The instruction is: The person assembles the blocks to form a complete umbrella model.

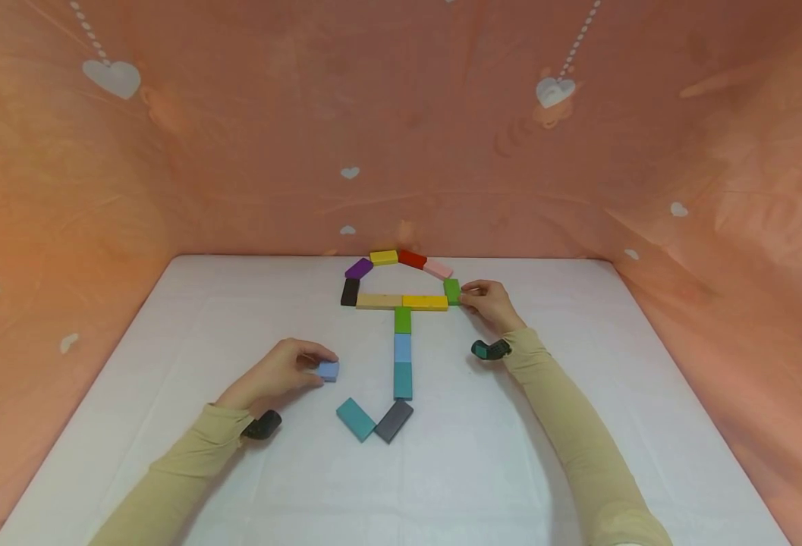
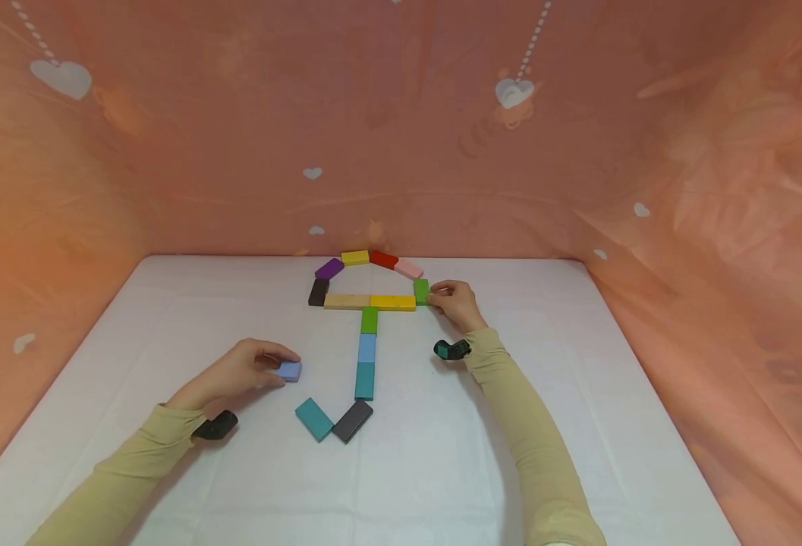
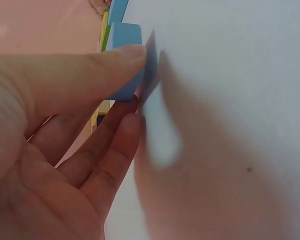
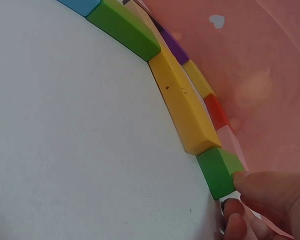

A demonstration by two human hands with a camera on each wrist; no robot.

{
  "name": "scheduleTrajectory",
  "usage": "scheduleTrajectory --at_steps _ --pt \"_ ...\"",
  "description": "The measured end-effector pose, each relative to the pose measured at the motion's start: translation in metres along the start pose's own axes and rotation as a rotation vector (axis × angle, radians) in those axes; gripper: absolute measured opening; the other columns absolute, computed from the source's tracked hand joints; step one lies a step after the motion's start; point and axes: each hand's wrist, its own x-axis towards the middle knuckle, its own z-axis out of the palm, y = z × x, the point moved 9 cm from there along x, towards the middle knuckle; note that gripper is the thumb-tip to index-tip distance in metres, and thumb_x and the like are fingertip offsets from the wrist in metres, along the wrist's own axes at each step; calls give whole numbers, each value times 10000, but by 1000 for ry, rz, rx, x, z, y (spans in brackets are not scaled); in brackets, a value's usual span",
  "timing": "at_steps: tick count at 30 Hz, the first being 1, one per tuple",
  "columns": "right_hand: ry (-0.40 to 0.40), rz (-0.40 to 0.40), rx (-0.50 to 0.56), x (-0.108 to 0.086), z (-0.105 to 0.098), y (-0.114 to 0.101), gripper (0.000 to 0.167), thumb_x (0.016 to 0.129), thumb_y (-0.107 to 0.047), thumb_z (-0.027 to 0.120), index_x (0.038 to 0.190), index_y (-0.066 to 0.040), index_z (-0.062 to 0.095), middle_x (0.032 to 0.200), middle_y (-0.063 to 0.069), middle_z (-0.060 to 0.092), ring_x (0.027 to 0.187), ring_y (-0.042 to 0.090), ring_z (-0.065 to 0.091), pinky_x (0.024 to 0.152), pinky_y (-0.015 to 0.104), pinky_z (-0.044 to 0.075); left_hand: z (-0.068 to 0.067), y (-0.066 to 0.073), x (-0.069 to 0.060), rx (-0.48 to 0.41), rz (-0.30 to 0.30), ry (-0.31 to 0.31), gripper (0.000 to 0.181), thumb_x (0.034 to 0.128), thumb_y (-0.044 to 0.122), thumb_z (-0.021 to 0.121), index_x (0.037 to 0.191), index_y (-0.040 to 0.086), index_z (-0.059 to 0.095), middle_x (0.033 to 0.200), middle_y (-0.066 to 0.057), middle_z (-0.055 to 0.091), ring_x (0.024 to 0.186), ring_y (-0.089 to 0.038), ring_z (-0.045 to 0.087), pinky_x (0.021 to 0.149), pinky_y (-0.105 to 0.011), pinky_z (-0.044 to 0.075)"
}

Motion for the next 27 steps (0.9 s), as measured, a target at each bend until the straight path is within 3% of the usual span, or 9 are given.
scheduleTrajectory --at_steps 12,19,27 --pt "4 10 3 0 -1 0 328 873 -71 685 1172 45 618 969 147 630 705 129 568 625 188 500 12 9 1 22 0 -62 324 757 -3 784 1069 48 713 1092 -74 674 1007 -244 614 875 -380 511" --pt "3 21 1 -2 0 0 328 880 -82 682 1176 44 613 961 140 625 714 136 565 630 192 499 22 5 1 -74 -79 -101 338 766 -5 777 1081 101 718 1122 -35 655 1040 -237 585 920 -408 485" --pt "8 43 1 -1 -1 1 328 883 -93 677 1182 24 613 988 138 622 737 144 564 639 193 498 26 8 1 -94 -88 -128 366 760 4 786 1104 103 707 1121 -8 652 1026 -211 578 914 -376 488"
